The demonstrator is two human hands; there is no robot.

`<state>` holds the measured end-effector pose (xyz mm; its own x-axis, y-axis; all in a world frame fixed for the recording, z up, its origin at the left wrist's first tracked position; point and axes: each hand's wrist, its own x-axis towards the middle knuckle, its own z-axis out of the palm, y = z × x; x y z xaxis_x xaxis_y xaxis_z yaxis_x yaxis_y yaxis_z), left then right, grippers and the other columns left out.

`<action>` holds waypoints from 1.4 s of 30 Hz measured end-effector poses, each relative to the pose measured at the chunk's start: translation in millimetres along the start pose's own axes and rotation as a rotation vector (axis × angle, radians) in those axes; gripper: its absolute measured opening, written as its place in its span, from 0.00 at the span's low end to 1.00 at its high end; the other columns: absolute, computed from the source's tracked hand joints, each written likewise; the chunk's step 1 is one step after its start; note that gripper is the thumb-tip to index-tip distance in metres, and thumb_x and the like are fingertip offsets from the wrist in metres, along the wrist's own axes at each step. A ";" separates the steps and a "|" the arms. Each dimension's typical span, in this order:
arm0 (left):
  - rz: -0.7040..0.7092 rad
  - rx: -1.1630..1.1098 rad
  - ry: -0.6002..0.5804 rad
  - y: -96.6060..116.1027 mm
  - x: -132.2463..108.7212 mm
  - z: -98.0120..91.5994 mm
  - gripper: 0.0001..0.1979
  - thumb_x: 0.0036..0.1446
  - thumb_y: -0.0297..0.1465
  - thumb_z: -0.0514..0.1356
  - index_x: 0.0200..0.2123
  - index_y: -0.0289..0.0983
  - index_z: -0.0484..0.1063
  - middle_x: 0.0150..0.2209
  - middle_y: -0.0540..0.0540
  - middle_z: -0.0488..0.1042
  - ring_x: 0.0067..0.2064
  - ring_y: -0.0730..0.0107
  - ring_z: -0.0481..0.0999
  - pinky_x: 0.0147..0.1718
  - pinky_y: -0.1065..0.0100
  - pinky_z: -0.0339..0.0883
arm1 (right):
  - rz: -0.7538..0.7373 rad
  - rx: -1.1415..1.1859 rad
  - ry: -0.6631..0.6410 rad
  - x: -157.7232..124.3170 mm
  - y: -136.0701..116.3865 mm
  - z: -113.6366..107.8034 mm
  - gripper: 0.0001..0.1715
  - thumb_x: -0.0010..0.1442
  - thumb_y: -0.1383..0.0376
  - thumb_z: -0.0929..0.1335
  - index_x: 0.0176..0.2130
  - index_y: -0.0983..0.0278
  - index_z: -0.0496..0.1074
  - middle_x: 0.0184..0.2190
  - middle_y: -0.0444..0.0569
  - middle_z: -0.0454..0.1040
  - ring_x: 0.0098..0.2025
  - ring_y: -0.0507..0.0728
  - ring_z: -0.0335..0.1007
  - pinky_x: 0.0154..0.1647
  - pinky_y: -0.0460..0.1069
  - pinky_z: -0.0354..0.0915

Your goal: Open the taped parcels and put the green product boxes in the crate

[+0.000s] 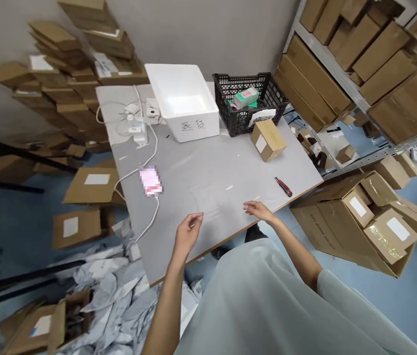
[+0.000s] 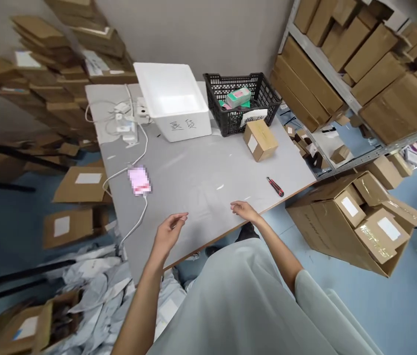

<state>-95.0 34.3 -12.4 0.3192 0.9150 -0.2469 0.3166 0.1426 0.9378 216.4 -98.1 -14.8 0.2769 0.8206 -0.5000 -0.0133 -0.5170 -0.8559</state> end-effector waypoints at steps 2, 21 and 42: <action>0.015 0.015 -0.026 22.4 16.7 28.7 0.23 0.58 0.52 0.65 0.45 0.40 0.83 0.53 0.36 0.87 0.57 0.48 0.86 0.65 0.47 0.76 | 0.011 0.043 0.033 8.4 2.8 -37.2 0.20 0.67 0.56 0.77 0.54 0.63 0.84 0.47 0.54 0.86 0.47 0.59 0.85 0.57 0.56 0.80; -0.084 -0.059 -0.149 152.9 208.8 375.4 0.31 0.64 0.36 0.68 0.69 0.35 0.73 0.77 0.27 0.68 0.66 0.47 0.82 0.66 0.49 0.75 | -0.135 0.041 0.477 220.5 -63.6 -328.9 0.45 0.67 0.47 0.71 0.73 0.68 0.69 0.77 0.68 0.67 0.76 0.68 0.68 0.76 0.62 0.68; -0.137 0.014 0.309 25.6 128.6 193.8 0.35 0.63 0.37 0.68 0.71 0.37 0.73 0.76 0.30 0.70 0.58 0.53 0.85 0.63 0.50 0.79 | -0.259 -0.021 -0.256 77.4 1.7 -94.4 0.25 0.67 0.51 0.76 0.60 0.55 0.82 0.72 0.56 0.73 0.73 0.65 0.72 0.72 0.60 0.73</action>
<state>127.3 82.4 -67.4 -0.0126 0.9593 -0.2822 0.3509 0.2685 0.8971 328.5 -58.5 -42.5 0.0193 0.9579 -0.2866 0.0466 -0.2872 -0.9567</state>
